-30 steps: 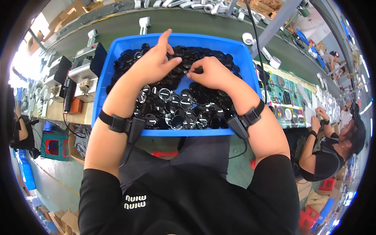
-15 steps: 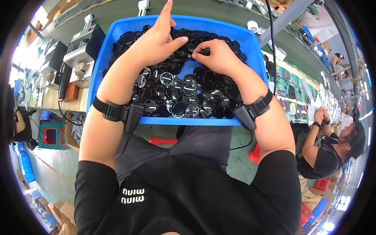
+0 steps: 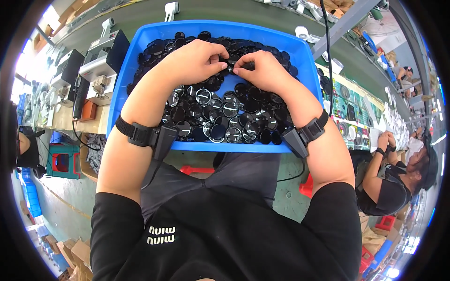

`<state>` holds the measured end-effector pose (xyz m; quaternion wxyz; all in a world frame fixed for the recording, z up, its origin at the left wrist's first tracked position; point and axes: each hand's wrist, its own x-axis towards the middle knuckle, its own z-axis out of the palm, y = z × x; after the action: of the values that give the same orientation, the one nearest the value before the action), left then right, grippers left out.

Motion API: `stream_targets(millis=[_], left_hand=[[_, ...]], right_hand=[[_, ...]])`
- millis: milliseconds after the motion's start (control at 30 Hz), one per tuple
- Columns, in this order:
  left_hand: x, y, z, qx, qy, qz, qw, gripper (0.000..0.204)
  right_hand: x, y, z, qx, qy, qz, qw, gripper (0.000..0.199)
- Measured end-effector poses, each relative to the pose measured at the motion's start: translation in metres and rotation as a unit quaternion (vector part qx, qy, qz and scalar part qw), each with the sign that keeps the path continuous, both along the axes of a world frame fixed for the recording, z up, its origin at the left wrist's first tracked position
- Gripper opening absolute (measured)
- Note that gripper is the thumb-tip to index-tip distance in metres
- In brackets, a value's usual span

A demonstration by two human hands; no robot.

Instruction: The person picks up a camera body and a black lens cover, then presses the cover onto the camera by hand. They turn the camera over to ensure the fit before setting it aside and reaching for another lens cover from a blue bin.

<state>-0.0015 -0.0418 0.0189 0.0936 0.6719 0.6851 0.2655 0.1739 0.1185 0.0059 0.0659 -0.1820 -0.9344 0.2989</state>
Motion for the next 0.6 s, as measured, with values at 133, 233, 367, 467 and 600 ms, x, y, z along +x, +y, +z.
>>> stream_targets(millis=[133, 233, 367, 467, 600], left_hand=[[-0.002, -0.001, 0.001, 0.003, 0.001, 0.008, 1.0, 0.028], [-0.002, -0.001, 0.001, 0.007, 0.01, 0.012, 1.0, 0.028], [0.002, -0.001, 0.005, -0.008, 0.004, 0.008, 1.0, 0.027], [0.0, -0.002, 0.003, -0.007, 0.001, 0.009, 1.0, 0.026], [0.001, -0.002, 0.004, 0.012, 0.007, -0.001, 1.0, 0.026]], right_hand=[[0.001, -0.003, 0.002, -0.012, -0.018, -0.006, 1.0, 0.02], [0.001, -0.006, 0.007, -0.029, -0.043, -0.023, 0.998, 0.02], [0.002, -0.006, 0.009, -0.054, -0.062, -0.039, 0.996, 0.02], [0.002, -0.006, 0.008, -0.031, -0.05, -0.021, 0.998, 0.02], [0.003, -0.007, 0.012, -0.005, -0.034, -0.017, 0.999, 0.019]])
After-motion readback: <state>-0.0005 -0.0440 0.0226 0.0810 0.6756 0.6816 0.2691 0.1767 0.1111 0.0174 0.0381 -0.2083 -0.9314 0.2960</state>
